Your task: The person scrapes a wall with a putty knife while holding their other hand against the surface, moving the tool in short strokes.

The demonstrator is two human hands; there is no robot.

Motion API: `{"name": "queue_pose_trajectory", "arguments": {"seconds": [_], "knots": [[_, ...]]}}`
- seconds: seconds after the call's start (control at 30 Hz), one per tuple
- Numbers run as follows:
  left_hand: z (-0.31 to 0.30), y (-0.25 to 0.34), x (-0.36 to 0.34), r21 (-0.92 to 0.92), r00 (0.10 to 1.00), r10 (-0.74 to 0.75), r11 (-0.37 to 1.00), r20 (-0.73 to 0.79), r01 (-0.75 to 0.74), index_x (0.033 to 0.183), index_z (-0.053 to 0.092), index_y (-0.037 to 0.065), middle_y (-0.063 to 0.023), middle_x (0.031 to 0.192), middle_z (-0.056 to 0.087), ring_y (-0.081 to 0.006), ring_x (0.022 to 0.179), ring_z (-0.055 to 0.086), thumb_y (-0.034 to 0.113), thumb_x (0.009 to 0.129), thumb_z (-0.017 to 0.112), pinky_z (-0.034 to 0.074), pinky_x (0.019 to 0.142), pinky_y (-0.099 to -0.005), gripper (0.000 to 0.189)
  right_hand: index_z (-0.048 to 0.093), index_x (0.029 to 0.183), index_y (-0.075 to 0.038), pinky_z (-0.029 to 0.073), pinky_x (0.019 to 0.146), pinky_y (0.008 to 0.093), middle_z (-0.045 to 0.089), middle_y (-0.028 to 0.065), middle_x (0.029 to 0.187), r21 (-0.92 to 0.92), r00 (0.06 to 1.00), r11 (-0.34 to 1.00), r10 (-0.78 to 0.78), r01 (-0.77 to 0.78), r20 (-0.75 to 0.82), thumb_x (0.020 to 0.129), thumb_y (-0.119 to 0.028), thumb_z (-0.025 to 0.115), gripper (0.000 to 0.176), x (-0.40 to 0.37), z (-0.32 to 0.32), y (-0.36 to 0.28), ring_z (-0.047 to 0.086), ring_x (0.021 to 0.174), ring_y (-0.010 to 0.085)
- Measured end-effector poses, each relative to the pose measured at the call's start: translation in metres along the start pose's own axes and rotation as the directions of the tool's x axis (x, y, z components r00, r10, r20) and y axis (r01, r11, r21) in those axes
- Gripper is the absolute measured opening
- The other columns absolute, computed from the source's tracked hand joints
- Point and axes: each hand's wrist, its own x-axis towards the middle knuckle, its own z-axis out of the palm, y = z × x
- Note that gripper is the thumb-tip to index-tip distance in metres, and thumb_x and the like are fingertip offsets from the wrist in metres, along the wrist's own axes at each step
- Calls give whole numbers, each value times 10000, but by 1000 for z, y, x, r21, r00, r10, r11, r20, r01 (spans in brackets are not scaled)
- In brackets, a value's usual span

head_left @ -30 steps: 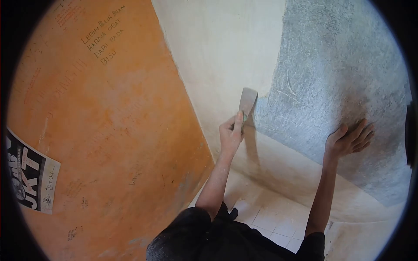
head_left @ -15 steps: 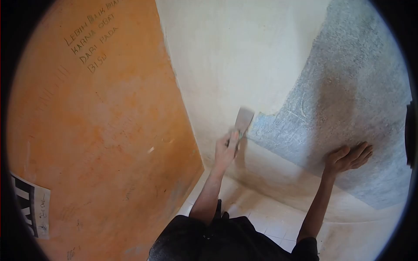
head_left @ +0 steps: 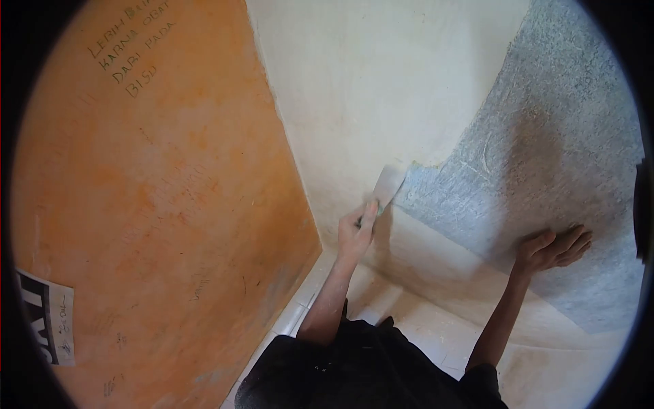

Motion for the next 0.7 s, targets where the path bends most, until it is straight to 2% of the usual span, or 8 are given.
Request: {"name": "queue_pose_trajectory", "arguments": {"seconds": [0.1,0.17,0.23,0.4,0.5,0.57,0.63,0.7], "knots": [[-12,-52,-26,-9,993,-112,994,-32,112,667,599,49,48,511,445,-37,397,357,397,949,560,255,384,-230,450,360,1423,-44,215,1103,541,270,174,1504,-16,999,1000,-21,21,34,1007,-443,268,583,-4,-3,4,240,1390,375],[-3,-40,-26,-62,980,-196,979,-16,195,670,599,52,48,500,441,-35,386,350,398,949,559,254,379,-231,447,345,1431,-50,200,1110,545,259,169,1510,-8,998,1000,-10,10,59,1003,-464,257,601,-5,-4,4,218,1400,375],[2,-26,-25,-66,976,-213,975,-42,210,865,665,4,53,486,422,-27,383,351,389,974,508,240,359,-206,430,326,1440,-51,175,1113,559,245,169,1516,-6,996,1000,20,-19,91,996,-488,257,627,-8,-6,5,202,1405,379],[-16,-58,-33,40,990,-140,989,-34,142,835,666,12,50,492,413,-30,404,358,388,975,508,253,383,-211,431,210,1481,-56,65,1118,591,156,177,1544,4,974,995,102,-105,204,968,-558,270,721,-17,-11,5,103,1429,383],[-3,-39,-15,88,997,-72,993,-27,74,846,677,7,45,501,420,-29,429,374,376,975,514,261,401,-215,423,143,1497,-58,6,1122,576,87,183,1557,29,953,989,132,-145,271,959,-567,303,758,-31,-14,0,38,1434,389],[11,5,-9,106,999,-43,993,-17,44,859,685,2,43,505,427,-28,442,383,366,974,520,266,409,-216,416,60,1502,-58,-51,1117,570,5,182,1564,72,913,983,126,-167,388,950,-589,297,802,-36,-25,0,-47,1434,392],[31,51,-3,-66,999,49,997,12,-48,760,663,25,56,505,422,-20,442,365,373,956,553,259,403,-222,415,45,1501,-55,-61,1116,567,-11,187,1563,71,888,981,134,-183,440,948,-588,308,811,-38,-35,3,-65,1433,387],[12,10,-7,3,1000,18,1000,-10,-18,804,668,8,49,509,428,-24,437,376,362,968,531,266,399,-215,414,31,1500,-53,-71,1116,565,-27,191,1562,102,881,978,117,-183,459,946,-586,318,820,-31,-32,10,-83,1433,383]]}}
